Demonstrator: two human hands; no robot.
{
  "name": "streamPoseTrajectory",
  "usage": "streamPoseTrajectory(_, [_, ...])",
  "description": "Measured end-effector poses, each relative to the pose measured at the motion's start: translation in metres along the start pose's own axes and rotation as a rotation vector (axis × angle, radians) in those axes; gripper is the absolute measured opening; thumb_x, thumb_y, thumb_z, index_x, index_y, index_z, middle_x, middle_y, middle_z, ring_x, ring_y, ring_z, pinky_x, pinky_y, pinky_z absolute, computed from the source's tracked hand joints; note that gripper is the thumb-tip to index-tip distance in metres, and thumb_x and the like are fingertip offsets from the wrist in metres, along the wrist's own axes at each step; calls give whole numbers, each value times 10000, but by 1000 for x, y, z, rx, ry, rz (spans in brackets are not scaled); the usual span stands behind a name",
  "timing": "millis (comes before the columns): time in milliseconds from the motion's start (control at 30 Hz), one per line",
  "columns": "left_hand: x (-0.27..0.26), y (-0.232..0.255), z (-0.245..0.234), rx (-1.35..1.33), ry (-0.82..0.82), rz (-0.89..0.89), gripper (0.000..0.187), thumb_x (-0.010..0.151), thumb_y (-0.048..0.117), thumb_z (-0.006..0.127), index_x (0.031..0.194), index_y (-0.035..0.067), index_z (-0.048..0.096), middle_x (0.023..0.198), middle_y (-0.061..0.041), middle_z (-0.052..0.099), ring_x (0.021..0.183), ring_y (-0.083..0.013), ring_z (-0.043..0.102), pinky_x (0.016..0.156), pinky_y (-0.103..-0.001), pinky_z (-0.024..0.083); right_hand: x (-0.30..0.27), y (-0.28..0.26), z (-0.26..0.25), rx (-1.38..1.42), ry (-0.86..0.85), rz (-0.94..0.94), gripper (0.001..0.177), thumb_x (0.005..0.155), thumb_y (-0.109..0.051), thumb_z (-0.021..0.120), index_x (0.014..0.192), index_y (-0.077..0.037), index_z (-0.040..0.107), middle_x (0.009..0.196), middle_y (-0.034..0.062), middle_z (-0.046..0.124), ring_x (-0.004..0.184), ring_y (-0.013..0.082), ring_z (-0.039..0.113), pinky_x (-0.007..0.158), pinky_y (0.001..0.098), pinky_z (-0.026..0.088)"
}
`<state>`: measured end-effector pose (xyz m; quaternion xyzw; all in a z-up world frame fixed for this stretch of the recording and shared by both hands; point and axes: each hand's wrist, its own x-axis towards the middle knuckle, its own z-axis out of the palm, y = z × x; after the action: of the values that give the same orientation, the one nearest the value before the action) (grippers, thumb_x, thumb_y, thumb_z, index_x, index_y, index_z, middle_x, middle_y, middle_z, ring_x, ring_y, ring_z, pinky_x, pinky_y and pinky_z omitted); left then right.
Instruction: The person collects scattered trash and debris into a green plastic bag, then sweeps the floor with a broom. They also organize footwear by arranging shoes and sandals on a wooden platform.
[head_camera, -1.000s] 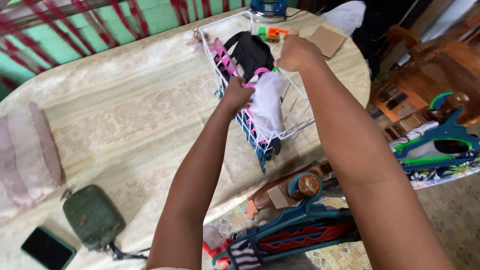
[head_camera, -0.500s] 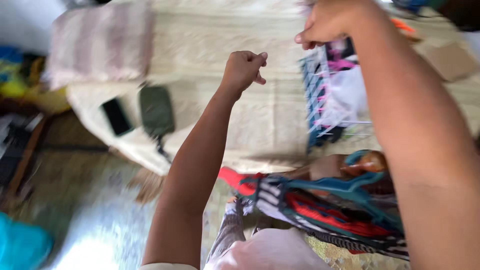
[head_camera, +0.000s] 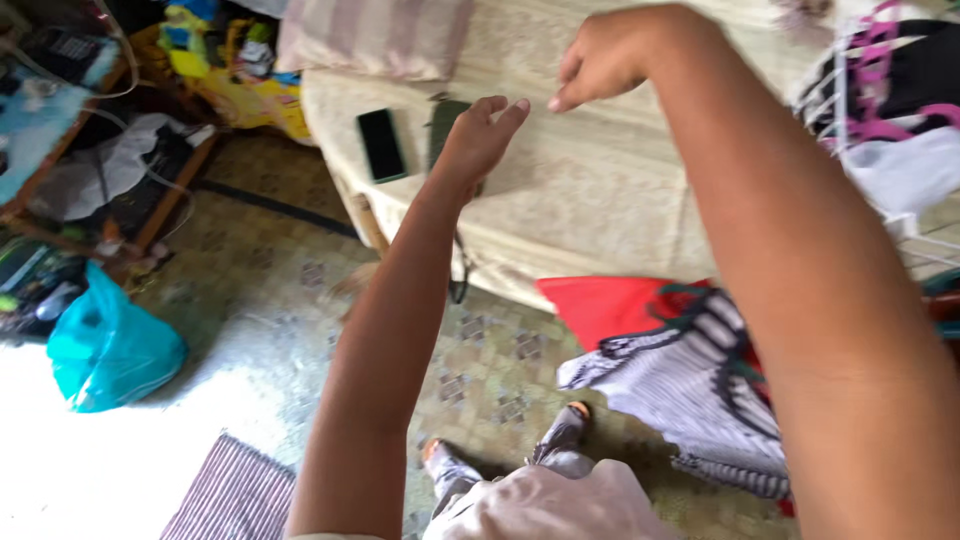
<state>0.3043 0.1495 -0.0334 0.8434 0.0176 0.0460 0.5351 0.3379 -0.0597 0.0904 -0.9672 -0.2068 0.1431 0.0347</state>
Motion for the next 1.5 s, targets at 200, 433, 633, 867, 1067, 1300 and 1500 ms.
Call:
streamPoseTrajectory(200, [-44, -59, -110, -70, 43, -84, 828, 919, 603, 601, 1461, -11, 480, 1459, -211, 574, 1368, -302, 534, 1105, -396, 411, 46, -124, 63, 114, 22, -278, 828, 792, -614, 755, 1452, -147, 578, 1332, 156, 683, 1202, 337, 657, 1034, 442, 507])
streamPoseTrajectory(433, [-83, -154, -193, -271, 91, -324, 727, 932, 573, 557, 1444, 57, 562, 1341, -143, 658, 1030, -267, 499, 862, -437, 392, 91, -207, 178, 497, 48, -267, 746, 849, -512, 780, 1420, -78, 574, 1383, 184, 631, 1245, 306, 631, 1051, 413, 491])
streamPoseTrajectory(633, [-116, -269, -213, -419, 196, -553, 707, 995, 573, 571, 1386, -14, 622, 1255, -202, 665, 926, -265, 499, 799, -485, 412, 188, -250, 282, 709, 34, -212, 704, 849, -411, 779, 1414, -44, 575, 1416, 210, 604, 1291, 309, 614, 1067, 405, 488])
streamPoseTrajectory(867, [-126, -371, -242, -555, 393, -656, 692, 943, 545, 553, 1492, 130, 486, 1483, -131, 576, 1379, -341, 508, 1059, -504, 416, 311, -303, 347, 646, 167, -209, 853, 851, -356, 808, 1527, -38, 398, 1530, 256, 362, 1396, 395, 444, 1133, 425, 400])
streamPoseTrajectory(1067, [-142, -415, -264, -700, 505, -705, 679, 967, 513, 556, 1522, 143, 430, 1531, -106, 516, 1421, -324, 427, 1101, -521, 392, 350, -338, 336, 519, 137, -150, 836, 857, -304, 777, 1544, -73, 361, 1591, 198, 230, 1380, 394, 440, 1114, 438, 431])
streamPoseTrajectory(1300, [-163, -443, -281, -743, 592, -761, 652, 966, 496, 565, 1497, 130, 470, 1521, -106, 539, 1423, -322, 444, 1115, -511, 402, 365, -369, 337, 182, 205, -257, 767, 849, -261, 798, 1483, -21, 439, 1536, 182, 321, 1438, 419, 309, 1024, 540, 436])
streamPoseTrajectory(1500, [-189, -460, -302, -767, 661, -763, 660, 970, 495, 569, 1497, 113, 458, 1520, -114, 538, 1417, -332, 455, 1109, -516, 418, 386, -382, 365, -423, 297, -309, 606, 898, -223, 675, 1460, -56, 523, 1465, 182, 489, 1323, 360, 405, 1128, 506, 293])
